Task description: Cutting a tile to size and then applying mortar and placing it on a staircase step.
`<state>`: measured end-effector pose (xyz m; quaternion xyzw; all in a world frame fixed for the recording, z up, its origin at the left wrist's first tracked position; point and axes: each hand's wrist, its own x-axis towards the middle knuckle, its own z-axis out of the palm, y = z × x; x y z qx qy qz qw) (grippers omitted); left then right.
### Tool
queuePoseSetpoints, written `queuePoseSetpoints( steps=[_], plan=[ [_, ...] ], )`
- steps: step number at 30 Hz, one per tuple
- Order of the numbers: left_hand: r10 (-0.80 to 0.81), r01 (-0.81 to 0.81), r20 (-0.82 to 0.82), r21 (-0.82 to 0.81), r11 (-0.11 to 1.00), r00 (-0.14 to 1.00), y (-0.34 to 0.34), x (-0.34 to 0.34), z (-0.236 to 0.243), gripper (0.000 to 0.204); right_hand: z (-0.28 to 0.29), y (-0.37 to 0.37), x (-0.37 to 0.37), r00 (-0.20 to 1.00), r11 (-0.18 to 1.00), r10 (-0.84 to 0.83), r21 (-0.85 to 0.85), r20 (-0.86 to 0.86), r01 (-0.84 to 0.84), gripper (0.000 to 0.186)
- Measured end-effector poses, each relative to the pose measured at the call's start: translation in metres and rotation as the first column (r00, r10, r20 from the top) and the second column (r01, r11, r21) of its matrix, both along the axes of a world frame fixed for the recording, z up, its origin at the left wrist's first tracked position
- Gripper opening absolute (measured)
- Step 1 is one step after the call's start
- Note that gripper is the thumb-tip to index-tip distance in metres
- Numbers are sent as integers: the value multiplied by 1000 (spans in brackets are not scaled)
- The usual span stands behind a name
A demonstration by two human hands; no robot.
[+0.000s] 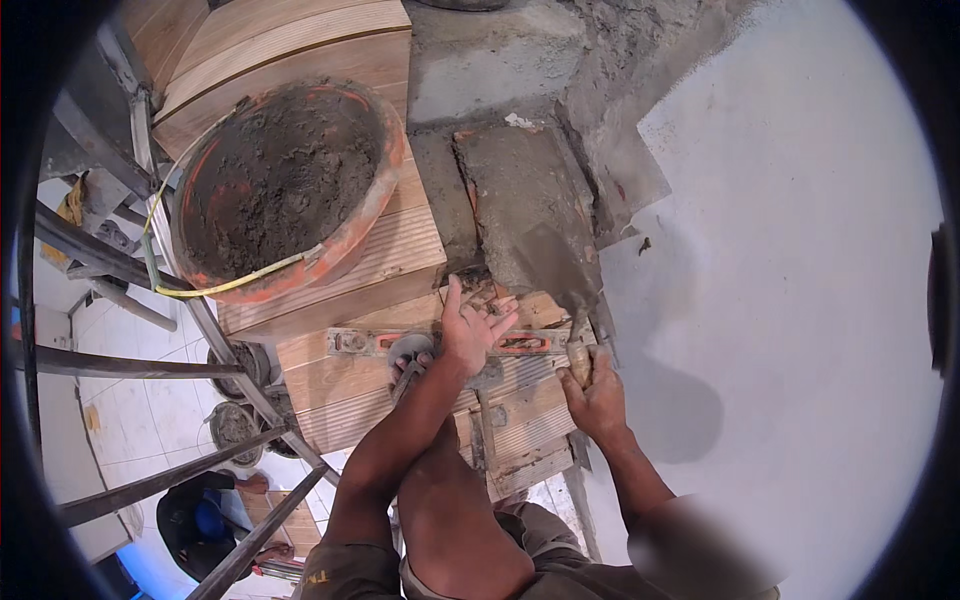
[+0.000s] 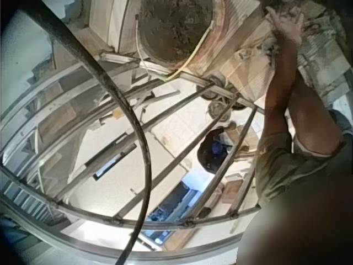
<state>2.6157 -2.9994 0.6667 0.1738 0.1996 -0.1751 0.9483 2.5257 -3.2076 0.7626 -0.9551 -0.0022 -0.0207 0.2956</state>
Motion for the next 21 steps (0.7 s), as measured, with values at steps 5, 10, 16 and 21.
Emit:
queuePoseSetpoints(
  steps=[5,10,16,21],
  plan=[
    [7,-7,13,-43,999,1000,1,0,-4,99,16,18,21,984,968,165,-179,-72,-176,47],
    [9,-9,2,-87,996,1000,1,0,0,103,13,31,29,971,939,172,-272,-164,-213,52],
    [2,1,39,-62,998,999,2,-1,2,109,14,38,48,966,930,171,-293,-196,-224,51],
    [-22,25,66,-43,999,998,1,1,0,102,14,43,73,978,926,124,-333,-169,-175,49]
  ],
)
